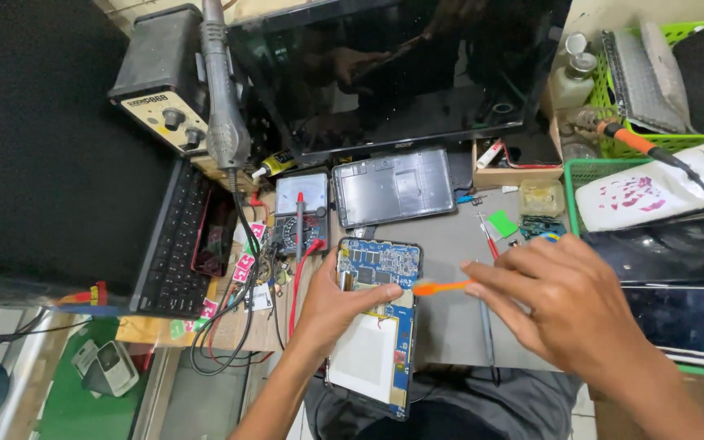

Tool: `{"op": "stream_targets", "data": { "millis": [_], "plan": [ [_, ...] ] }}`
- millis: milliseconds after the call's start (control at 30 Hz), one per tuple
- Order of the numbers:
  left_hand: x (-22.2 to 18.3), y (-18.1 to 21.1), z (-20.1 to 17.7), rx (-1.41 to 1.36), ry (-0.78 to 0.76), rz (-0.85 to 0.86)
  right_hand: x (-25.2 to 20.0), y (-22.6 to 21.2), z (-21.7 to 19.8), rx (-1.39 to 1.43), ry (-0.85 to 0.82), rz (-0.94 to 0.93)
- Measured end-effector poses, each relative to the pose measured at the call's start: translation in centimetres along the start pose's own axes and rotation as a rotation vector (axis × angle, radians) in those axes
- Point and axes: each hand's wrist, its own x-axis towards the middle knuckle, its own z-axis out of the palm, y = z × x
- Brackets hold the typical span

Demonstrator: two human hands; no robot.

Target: Testing electrical components on a smartphone motherboard using multimeter probes and adjusting connectors with a spudger.

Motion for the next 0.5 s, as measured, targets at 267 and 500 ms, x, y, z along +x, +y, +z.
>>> {"op": "stream_targets", "data": {
  "millis": [267, 500],
  "plan": [
    [0.4, -1.2, -1.8, 0.066, 0.197, -0.03, 0.0, -0.9, 0.1, 0.03, 0.021, 0.082],
    [0.1, -1.3, -1.9, 0.092, 0.143, -0.095, 1.0, -0.7, 1.7, -0.001, 0.01, 0.018]
  ]
}}
